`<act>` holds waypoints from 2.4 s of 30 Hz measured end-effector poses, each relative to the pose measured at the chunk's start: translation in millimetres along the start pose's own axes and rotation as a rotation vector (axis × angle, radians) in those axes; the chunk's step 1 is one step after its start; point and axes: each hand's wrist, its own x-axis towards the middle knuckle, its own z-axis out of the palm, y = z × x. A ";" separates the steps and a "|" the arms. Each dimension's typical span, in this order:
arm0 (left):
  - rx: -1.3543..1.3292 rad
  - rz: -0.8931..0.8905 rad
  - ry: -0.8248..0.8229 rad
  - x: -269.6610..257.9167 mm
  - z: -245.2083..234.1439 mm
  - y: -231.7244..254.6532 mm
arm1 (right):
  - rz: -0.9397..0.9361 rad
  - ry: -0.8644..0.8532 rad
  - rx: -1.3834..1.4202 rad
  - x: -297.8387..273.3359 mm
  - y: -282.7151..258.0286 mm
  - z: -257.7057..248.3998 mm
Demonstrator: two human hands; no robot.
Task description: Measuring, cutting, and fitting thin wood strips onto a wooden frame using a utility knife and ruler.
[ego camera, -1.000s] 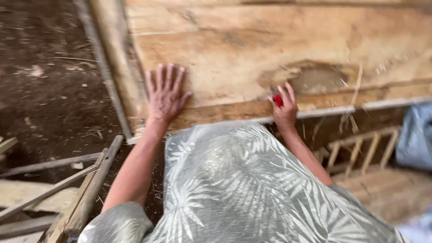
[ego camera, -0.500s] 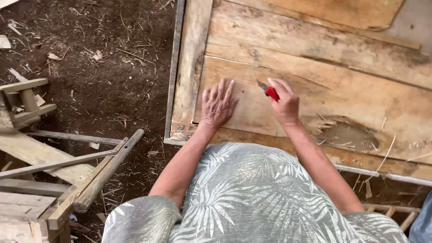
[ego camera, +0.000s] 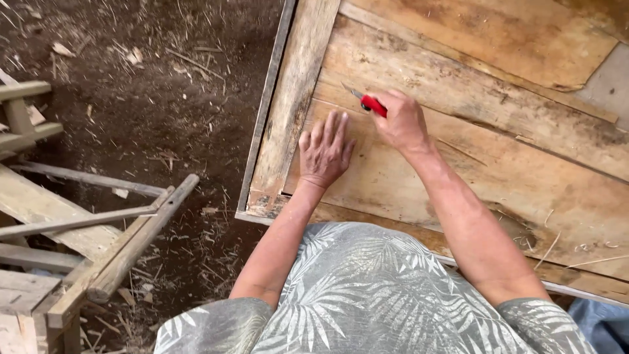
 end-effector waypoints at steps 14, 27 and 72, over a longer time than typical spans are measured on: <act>-0.020 -0.080 -0.069 -0.9 -2.8 1.9 | 0.160 -0.600 -0.340 20.4 -90.4 -81.4; -0.048 -0.101 -0.058 0.3 -1.5 1.6 | 0.065 -0.412 -0.093 31.4 -63.2 -66.2; -0.044 -0.054 -0.144 6.0 -4.8 5.1 | 0.061 0.222 -0.046 -14.6 -18.8 11.1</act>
